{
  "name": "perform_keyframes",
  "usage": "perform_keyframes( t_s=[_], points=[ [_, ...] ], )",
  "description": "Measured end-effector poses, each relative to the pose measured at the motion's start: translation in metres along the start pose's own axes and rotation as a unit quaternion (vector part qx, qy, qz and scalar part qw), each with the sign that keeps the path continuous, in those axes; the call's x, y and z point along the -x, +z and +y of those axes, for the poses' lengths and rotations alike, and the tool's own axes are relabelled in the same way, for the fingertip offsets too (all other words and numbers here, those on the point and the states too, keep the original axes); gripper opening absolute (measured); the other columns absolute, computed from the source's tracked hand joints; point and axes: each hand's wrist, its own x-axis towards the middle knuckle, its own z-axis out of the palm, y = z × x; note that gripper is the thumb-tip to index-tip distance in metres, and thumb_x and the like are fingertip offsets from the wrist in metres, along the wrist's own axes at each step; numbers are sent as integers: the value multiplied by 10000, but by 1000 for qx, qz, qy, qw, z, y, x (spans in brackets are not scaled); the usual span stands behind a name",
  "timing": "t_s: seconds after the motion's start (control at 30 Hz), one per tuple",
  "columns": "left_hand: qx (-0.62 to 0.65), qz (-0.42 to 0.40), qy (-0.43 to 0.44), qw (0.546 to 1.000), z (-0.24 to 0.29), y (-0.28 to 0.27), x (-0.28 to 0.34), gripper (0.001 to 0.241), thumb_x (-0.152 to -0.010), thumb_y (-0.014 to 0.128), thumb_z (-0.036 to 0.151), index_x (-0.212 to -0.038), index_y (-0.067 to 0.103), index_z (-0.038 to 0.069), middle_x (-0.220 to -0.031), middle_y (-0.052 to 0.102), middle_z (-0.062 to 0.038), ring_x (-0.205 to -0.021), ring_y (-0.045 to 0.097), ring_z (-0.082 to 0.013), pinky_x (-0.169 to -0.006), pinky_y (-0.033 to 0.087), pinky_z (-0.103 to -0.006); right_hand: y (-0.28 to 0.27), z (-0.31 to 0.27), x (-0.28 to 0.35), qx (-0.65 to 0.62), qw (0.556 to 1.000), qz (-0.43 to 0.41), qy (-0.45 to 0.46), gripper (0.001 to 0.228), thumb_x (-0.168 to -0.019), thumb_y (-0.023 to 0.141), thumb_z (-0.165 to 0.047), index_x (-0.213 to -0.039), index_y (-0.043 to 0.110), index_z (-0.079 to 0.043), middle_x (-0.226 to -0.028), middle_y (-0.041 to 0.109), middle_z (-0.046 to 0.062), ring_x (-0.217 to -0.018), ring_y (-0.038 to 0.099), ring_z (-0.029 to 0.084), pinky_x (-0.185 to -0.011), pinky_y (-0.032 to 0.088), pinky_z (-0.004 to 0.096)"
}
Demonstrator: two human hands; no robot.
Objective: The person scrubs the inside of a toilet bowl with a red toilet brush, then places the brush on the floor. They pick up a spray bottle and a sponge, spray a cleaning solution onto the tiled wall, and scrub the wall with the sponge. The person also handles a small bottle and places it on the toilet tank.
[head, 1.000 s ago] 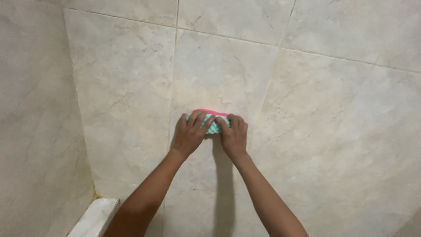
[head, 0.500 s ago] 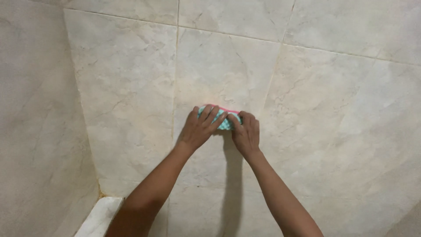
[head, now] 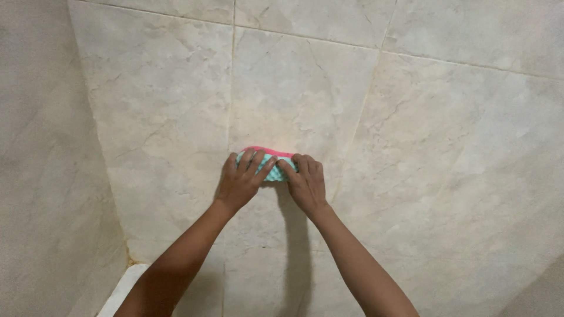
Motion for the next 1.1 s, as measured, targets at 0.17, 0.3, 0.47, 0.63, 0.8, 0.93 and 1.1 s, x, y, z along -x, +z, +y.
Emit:
perform_keyframes(
  t_s=[0.17, 0.3, 0.47, 0.63, 0.8, 0.93, 1.1],
  points=[
    [53, 4, 20, 998, 25, -4, -48, 527, -888, 698, 250, -1398, 606, 153, -1375, 568, -92, -1290, 489, -275, -989, 437, -505, -25, 27, 4, 30, 999, 39, 22, 502, -813, 700, -50, -1287, 628, -200, -1198, 572, 94, -1125, 558, 311, -901, 415, 459],
    [35, -1, 19, 999, 22, -13, -76, 574, -899, 653, 252, -1450, 574, 114, -1441, 552, -114, -1342, 478, -281, -1085, 407, -506, -38, 29, -18, 52, 994, 84, 48, 545, -834, 685, -32, -1357, 556, -115, -1296, 530, 148, -1213, 509, 341, -972, 395, 496],
    [6, 18, 0, 1000, -5, -7, -59, 567, -923, 641, 230, -1476, 555, 142, -1483, 538, -93, -1391, 474, -271, -1152, 372, -538, -13, 0, -38, 62, 991, 97, 64, 615, -827, 653, 15, -1419, 555, -120, -1366, 526, 109, -1292, 486, 327, -1039, 392, 491],
    [-11, -4, -7, 1000, -21, -17, -24, 579, -905, 645, 203, -1475, 558, 167, -1480, 544, -82, -1383, 491, -263, -1151, 368, -542, 2, -22, -32, 74, 992, 92, 45, 614, -801, 670, -11, -1398, 564, -114, -1355, 535, 110, -1277, 485, 320, -1018, 383, 512],
    [8, -9, -16, 1000, -7, -7, -14, 567, -897, 679, 212, -1452, 572, 171, -1466, 546, -81, -1374, 490, -269, -1151, 365, -545, -3, -12, -15, 57, 996, 64, -1, 584, -809, 673, 5, -1375, 579, -107, -1340, 553, 105, -1268, 499, 313, -1008, 412, 494],
    [38, 0, -16, 999, 3, -8, -37, 575, -883, 711, 271, -1431, 582, 153, -1457, 549, -83, -1365, 484, -271, -1141, 368, -555, -12, 3, -13, 80, 995, 60, 10, 568, -823, 678, 19, -1369, 583, -107, -1331, 555, 109, -1241, 511, 314, -993, 418, 480],
    [32, 2, 14, 999, -4, -17, -60, 661, -844, 758, 364, -1440, 575, 146, -1448, 540, -89, -1357, 474, -270, -1098, 384, -522, -22, 9, -31, 61, 995, 73, 38, 579, -814, 663, 31, -1371, 577, -99, -1321, 558, 111, -1206, 514, 335, -1001, 413, 486]
  ],
)
